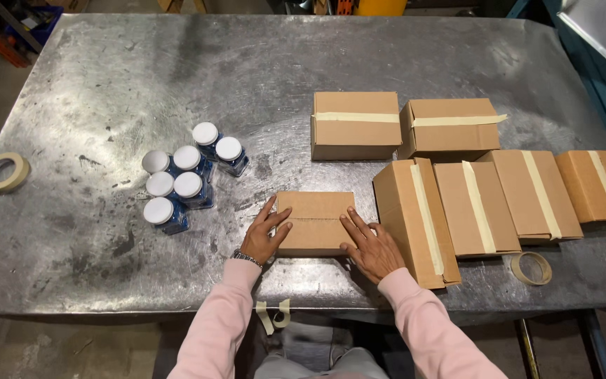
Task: The person assembles small cardboard boxes and places a white jar inside each one before sealing them with tape.
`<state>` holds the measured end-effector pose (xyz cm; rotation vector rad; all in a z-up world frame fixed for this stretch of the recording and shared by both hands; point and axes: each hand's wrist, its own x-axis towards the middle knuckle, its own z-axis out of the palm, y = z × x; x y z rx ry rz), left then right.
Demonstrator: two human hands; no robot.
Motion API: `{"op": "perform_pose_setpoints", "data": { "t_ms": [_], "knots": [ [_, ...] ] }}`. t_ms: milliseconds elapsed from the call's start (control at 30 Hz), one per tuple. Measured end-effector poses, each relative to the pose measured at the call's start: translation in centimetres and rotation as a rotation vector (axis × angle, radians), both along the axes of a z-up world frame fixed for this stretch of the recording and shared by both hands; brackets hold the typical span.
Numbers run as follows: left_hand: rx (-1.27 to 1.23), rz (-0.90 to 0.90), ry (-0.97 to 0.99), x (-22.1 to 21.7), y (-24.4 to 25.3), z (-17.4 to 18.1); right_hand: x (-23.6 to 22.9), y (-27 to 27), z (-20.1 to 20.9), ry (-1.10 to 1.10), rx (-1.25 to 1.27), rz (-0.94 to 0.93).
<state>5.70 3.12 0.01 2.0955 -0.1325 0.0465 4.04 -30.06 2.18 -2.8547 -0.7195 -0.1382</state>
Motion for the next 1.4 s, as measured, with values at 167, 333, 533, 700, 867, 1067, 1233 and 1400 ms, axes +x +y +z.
{"op": "perform_pose_setpoints", "data": {
  "t_ms": [167,333,533,700,867,1067,1233,1400],
  "knots": [
    [0.059,0.064,-0.036,0.1,-0.3,-2.8,0.4,-0.3,-0.2,0.051,0.044,-0.049],
    [0.073,0.138,-0.041,-0.1,-0.5,-4.1,0.3,-0.1,0.1,-0.019,-0.169,-0.069],
    [-0.021,0.12,0.005,-0.1,-0.8,-3.2,-0.6,0.5,-0.2,-0.01,-0.236,-0.143],
    [-0.001,0.063,0.058,0.3,0.0,-3.3,0.0,0.0,0.6,0.048,-0.236,-0.103],
    [-0.195,0.205,0.145,-4.4,1.6,3.0,0.6,-0.6,0.0,0.05,-0.19,-0.06],
    [-0.639,0.016,0.264,-17.5,7.3,-1.3,0.8,-0.7,0.8,0.057,-0.141,-0.028],
    [-0.534,0.537,0.975,-25.8,7.6,-17.6,0.4,-0.1,3.2,0.327,0.048,-0.094],
    [-0.609,0.693,1.157,-26.5,3.4,-21.4,0.5,-0.4,3.2,0.367,0.066,-0.096]
  ]
}}
